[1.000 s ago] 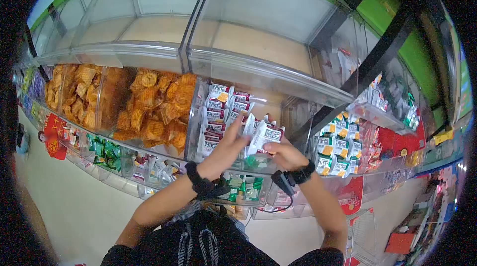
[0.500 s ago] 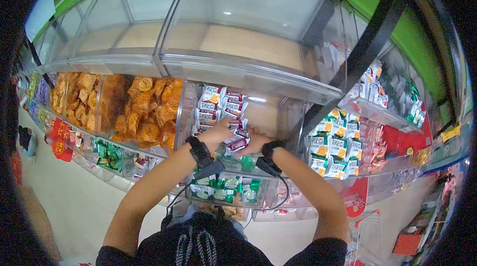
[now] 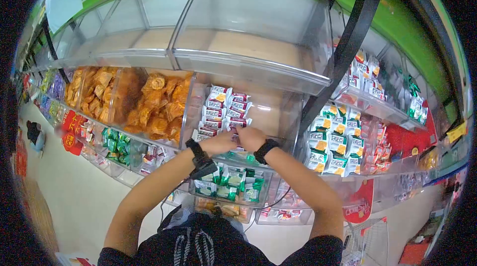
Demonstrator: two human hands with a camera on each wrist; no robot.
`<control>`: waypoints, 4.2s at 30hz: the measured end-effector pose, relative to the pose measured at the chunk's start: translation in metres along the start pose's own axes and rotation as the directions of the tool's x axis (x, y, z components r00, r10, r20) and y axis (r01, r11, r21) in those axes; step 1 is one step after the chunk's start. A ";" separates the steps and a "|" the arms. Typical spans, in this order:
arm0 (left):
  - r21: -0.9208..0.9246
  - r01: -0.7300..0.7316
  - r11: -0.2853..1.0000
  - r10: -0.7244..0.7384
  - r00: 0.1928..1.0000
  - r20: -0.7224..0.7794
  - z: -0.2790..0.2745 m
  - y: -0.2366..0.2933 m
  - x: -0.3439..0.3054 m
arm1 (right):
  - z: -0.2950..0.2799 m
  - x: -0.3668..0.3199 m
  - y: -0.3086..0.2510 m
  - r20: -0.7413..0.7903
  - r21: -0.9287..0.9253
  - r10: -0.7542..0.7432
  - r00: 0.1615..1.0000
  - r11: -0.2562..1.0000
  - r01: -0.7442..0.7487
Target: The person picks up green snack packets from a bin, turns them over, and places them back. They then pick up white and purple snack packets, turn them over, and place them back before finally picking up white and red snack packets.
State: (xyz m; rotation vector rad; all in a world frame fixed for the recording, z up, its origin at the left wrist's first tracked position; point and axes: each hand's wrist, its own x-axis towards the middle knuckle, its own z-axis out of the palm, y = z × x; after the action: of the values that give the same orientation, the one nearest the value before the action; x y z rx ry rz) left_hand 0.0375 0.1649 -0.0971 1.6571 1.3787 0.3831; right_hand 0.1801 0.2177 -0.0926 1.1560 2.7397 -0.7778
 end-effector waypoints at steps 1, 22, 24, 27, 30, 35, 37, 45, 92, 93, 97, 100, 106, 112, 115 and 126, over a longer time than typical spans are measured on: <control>-0.207 0.016 0.978 0.007 0.994 0.108 -0.006 0.011 -0.005 | -0.003 -0.001 -0.006 -0.031 -0.142 -0.044 0.999 0.989 0.039; -0.849 -0.206 0.487 -0.460 0.766 -0.449 0.000 -0.053 -0.273 | -0.021 0.003 -0.013 0.293 0.116 -0.007 0.956 0.993 -0.028; -0.877 -0.236 0.419 -0.500 0.746 -0.440 0.008 -0.064 -0.281 | -0.016 0.004 0.004 0.014 0.066 -0.110 0.994 0.992 0.109; -0.887 -0.236 0.397 -0.545 0.717 -0.435 0.012 -0.081 -0.292 | -0.024 -0.003 -0.007 -0.123 -0.219 0.052 0.991 0.973 -0.078; -0.894 -0.238 0.381 -0.574 0.697 -0.430 0.005 -0.099 -0.300 | -0.035 -0.005 -0.023 0.391 -0.056 0.360 0.847 0.928 -0.369; -0.912 -0.166 0.375 -0.597 0.709 -0.375 0.005 -0.151 -0.300 | -0.032 0.002 -0.036 0.267 0.138 0.441 0.857 0.862 -0.487; -0.923 -0.117 0.366 -0.582 0.746 -0.325 0.007 -0.174 -0.290 | -0.034 0.008 -0.040 0.223 0.008 0.513 0.829 0.849 -0.528; -0.717 0.028 0.696 -0.428 0.819 -0.384 -0.013 -0.248 -0.247 | -0.056 -0.019 -0.171 -0.516 -0.062 0.425 0.744 0.848 -0.527; 0.510 0.140 0.849 -0.077 0.987 -0.144 -0.067 -0.277 -0.132 | 0.301 0.111 -0.145 -0.114 0.333 0.407 0.906 0.875 -0.352; 0.548 0.141 0.825 -0.033 0.979 -0.202 -0.049 -0.315 -0.126 | 0.297 0.112 -0.147 -0.117 0.336 0.404 0.907 0.876 -0.347; 0.350 0.198 0.916 -0.126 0.968 -0.218 -0.061 -0.316 -0.131 | 0.274 0.108 -0.156 -0.138 0.512 0.461 0.876 0.791 -0.336; 0.140 -0.115 0.983 0.167 0.876 -0.452 -0.074 -0.318 -0.149 | 0.266 0.096 -0.162 -0.109 0.758 0.546 0.831 0.587 -0.286; -0.836 -0.242 0.493 -0.370 0.811 -0.453 -0.084 -0.264 -0.201 | 0.259 0.073 -0.174 0.140 0.958 0.560 0.817 -0.284 0.031; -0.937 -0.345 -0.045 -0.374 0.876 -0.305 -0.074 -0.267 -0.226 | 0.242 0.052 -0.181 0.173 0.878 0.420 0.891 -0.476 0.054; -0.944 -0.236 0.232 -0.498 0.805 -0.324 -0.064 -0.260 -0.222 | 0.237 0.046 -0.186 0.160 0.815 0.367 0.916 -0.573 0.088; -0.282 0.148 0.948 -0.265 0.858 -0.441 -0.029 -0.267 -0.205 | 0.240 0.044 -0.193 0.189 0.751 0.432 0.882 -0.642 0.153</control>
State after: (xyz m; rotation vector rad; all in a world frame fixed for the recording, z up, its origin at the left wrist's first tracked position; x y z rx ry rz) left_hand -0.2136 -0.0185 -0.2305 1.2404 1.7739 0.8361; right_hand -0.0155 0.0182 -0.2305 1.6706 0.2709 -3.6389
